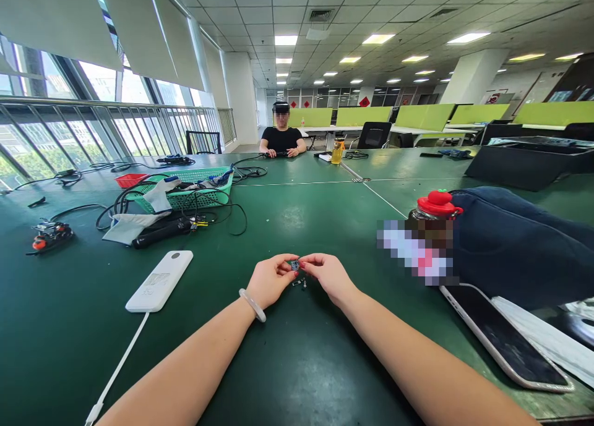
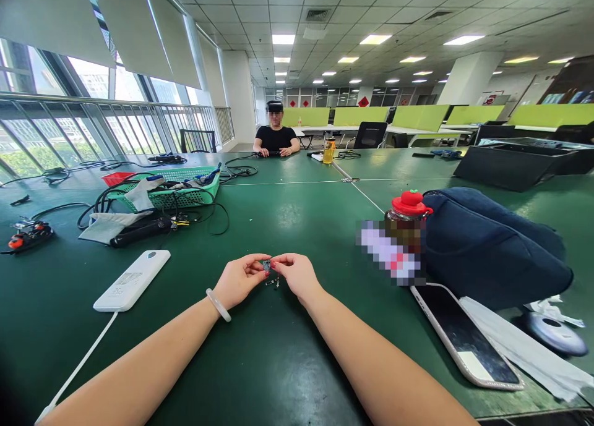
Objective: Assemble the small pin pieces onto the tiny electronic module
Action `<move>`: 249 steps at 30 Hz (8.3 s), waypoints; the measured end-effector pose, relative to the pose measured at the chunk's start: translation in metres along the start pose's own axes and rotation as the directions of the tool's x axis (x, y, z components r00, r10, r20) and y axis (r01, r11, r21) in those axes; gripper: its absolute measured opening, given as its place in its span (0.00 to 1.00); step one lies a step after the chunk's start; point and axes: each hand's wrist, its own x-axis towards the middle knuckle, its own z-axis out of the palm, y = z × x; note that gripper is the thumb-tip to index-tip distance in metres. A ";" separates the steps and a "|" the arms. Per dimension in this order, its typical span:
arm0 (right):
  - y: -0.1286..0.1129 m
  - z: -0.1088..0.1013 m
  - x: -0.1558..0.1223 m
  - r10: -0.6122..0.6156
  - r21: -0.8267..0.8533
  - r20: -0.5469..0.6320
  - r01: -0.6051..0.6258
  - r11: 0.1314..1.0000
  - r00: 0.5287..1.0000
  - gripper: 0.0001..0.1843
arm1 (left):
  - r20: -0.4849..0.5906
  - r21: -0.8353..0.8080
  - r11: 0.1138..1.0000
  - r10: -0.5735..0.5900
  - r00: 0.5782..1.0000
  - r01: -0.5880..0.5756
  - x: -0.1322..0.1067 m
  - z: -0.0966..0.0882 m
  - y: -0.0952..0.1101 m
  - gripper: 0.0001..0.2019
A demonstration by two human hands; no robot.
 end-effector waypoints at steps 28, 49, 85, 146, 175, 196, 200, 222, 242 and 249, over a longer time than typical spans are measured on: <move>-0.002 0.004 -0.005 -0.166 -0.241 -0.045 0.150 0.959 0.985 0.08 | 0.052 -0.226 0.974 0.003 0.999 0.009 -0.002 0.001 0.008 0.16; 0.001 0.005 -0.004 -0.205 -0.230 -0.050 0.189 0.955 0.977 0.07 | -0.043 -0.011 0.997 0.082 0.996 -0.082 -0.005 -0.003 0.013 0.14; -0.007 -0.003 -0.007 -0.197 -0.438 0.072 0.208 0.875 0.978 0.09 | 0.027 0.066 0.985 0.159 0.987 -0.160 -0.005 -0.005 0.012 0.17; 0.005 -0.022 0.002 -0.112 -0.806 0.344 0.354 0.474 0.932 0.07 | -0.005 0.275 0.961 0.039 0.999 -0.036 0.001 -0.008 0.007 0.11; -0.008 -0.004 -0.013 -0.429 -0.666 0.300 0.509 0.546 0.852 0.07 | 0.128 0.156 0.985 0.058 0.990 -0.078 0.001 -0.004 0.007 0.13; -0.005 -0.021 -0.001 -0.320 -0.765 0.264 0.400 0.505 0.910 0.02 | 0.104 0.167 0.986 0.002 0.995 -0.019 0.000 -0.004 0.009 0.13; 0.003 -0.026 0.005 -0.163 -0.824 0.307 0.347 0.447 0.938 0.04 | 0.102 0.191 0.981 -0.049 0.994 0.029 0.001 -0.004 0.005 0.14; 0.004 -0.011 -0.003 -0.355 -0.894 0.281 0.378 0.242 0.892 0.08 | 0.099 0.227 0.973 -0.065 0.993 0.041 0.001 -0.005 0.005 0.14; -0.005 -0.002 -0.013 -0.417 -0.774 0.433 0.567 0.282 0.799 0.09 | 0.181 0.078 0.997 -0.004 0.984 -0.010 0.001 -0.002 0.005 0.11; -0.007 -0.003 -0.014 -0.423 -0.758 0.453 0.589 0.281 0.785 0.09 | 0.191 0.021 0.999 -0.036 0.981 0.033 0.000 -0.002 0.006 0.10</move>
